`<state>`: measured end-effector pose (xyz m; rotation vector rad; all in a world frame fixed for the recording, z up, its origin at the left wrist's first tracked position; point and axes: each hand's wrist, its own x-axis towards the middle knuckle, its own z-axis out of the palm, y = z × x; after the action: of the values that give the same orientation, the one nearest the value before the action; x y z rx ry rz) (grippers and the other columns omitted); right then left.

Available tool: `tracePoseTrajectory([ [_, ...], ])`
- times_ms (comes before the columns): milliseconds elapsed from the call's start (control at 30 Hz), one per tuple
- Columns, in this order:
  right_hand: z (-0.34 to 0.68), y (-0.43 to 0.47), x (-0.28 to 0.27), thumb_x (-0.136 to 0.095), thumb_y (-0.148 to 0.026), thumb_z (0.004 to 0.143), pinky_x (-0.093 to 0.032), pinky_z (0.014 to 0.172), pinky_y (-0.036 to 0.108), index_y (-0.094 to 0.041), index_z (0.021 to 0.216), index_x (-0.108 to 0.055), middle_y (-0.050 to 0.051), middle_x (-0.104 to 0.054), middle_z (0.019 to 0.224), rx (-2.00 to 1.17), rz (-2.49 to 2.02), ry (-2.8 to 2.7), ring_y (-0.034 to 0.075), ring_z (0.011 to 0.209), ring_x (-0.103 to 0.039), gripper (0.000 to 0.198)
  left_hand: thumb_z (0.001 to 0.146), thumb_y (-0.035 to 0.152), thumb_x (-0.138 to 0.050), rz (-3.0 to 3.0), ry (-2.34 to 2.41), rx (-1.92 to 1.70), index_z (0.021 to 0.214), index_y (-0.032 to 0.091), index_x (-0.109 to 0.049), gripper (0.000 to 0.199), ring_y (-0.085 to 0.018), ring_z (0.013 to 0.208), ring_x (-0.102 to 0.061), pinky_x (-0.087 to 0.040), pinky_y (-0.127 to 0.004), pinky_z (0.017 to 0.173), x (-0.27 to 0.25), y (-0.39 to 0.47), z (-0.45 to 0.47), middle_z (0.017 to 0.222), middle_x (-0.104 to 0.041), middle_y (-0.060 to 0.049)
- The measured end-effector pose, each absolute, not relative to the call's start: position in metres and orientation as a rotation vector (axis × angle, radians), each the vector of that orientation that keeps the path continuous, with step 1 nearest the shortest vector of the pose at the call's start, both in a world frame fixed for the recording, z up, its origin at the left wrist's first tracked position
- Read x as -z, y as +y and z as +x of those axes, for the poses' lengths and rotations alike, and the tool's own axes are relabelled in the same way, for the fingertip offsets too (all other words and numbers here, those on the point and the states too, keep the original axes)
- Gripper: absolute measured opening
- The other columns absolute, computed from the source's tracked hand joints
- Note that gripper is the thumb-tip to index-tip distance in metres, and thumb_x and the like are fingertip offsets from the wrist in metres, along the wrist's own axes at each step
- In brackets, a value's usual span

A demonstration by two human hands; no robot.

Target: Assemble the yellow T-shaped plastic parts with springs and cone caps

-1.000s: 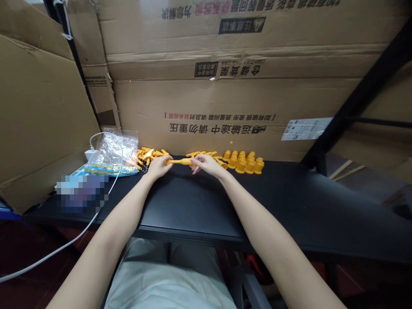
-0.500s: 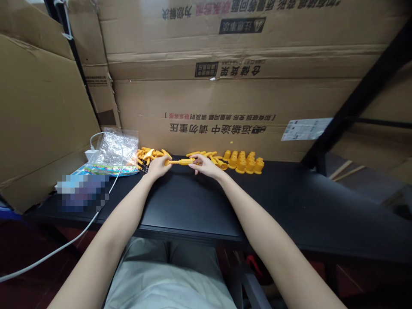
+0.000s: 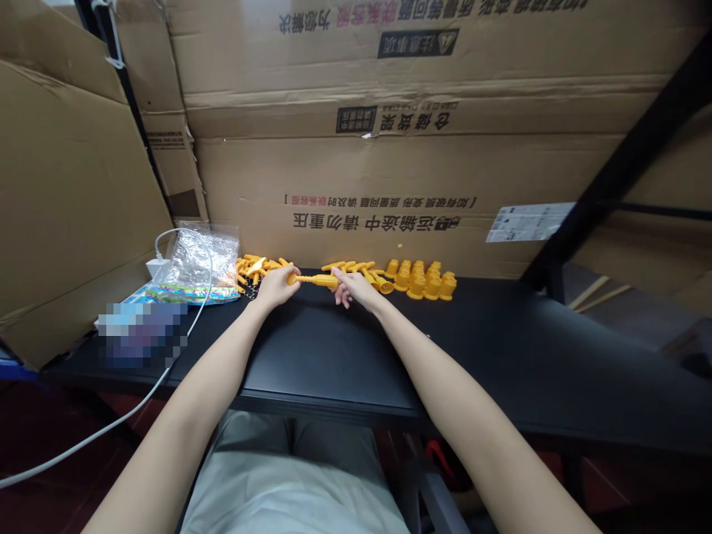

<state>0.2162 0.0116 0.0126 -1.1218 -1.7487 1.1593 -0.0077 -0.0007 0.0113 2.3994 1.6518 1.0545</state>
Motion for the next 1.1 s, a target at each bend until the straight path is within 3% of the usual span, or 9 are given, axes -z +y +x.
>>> tracePoseTrajectory([
  [400, 0.214, 0.012, -0.015, -0.031, -0.065, 0.092, -0.029, 0.029, 0.018, -0.013, 0.067, -0.058, 0.006, -0.062, 0.047, -1.296, -1.252, -1.668, 0.008, 0.028, -0.048, 0.064, 0.079, 0.033, -0.065, 2.355, 1.740, -0.966, 0.100, 0.022, -0.064, 0.024, -0.022, 0.092, -0.064, -0.046, -0.029, 0.080, -0.015, -0.006, -0.007, 0.094, -0.070, -0.004],
  [567, 0.219, 0.010, -0.017, -0.060, -0.040, 0.090, -0.041, 0.037, 0.017, -0.014, 0.095, -0.060, 0.006, -0.073, 0.072, -1.356, -1.143, -1.643, 0.009, 0.042, -0.058, 0.026, 0.079, 0.035, -0.065, 2.339, 1.769, -0.949, 0.101, 0.022, -0.063, 0.026, -0.021, 0.089, -0.064, -0.045, -0.028, 0.077, -0.013, -0.004, -0.008, 0.094, -0.070, -0.004],
  [700, 0.220, 0.008, -0.017, -0.067, -0.023, 0.085, -0.043, 0.040, 0.016, -0.013, 0.109, -0.059, 0.005, -0.073, 0.073, -1.319, -1.109, -1.630, 0.008, 0.044, -0.058, 0.028, 0.078, 0.035, -0.066, 2.331, 1.777, -0.963, 0.100, 0.022, -0.064, 0.026, -0.021, 0.089, -0.064, -0.045, -0.028, 0.076, -0.013, -0.003, -0.009, 0.093, -0.070, -0.004],
  [967, 0.219, 0.011, -0.015, -0.065, -0.028, 0.087, -0.041, 0.039, 0.015, -0.012, 0.094, -0.064, 0.005, -0.072, 0.066, -1.281, -1.075, -1.630, 0.006, 0.041, -0.055, 0.017, 0.077, 0.035, -0.067, 2.328, 1.762, -1.015, 0.099, 0.022, -0.065, 0.025, -0.020, 0.083, -0.063, -0.044, -0.027, 0.074, -0.012, -0.003, -0.008, 0.088, -0.069, -0.003],
  [1100, 0.217, 0.009, -0.016, -0.063, -0.037, 0.088, -0.038, 0.037, 0.015, -0.013, 0.080, -0.062, 0.006, -0.071, 0.061, -1.267, -1.108, -1.620, 0.007, 0.039, -0.054, 0.025, 0.077, 0.035, -0.067, 2.328, 1.751, -1.019, 0.099, 0.021, -0.064, 0.026, -0.020, 0.083, -0.063, -0.044, -0.027, 0.073, -0.012, -0.002, -0.008, 0.088, -0.069, -0.003],
])
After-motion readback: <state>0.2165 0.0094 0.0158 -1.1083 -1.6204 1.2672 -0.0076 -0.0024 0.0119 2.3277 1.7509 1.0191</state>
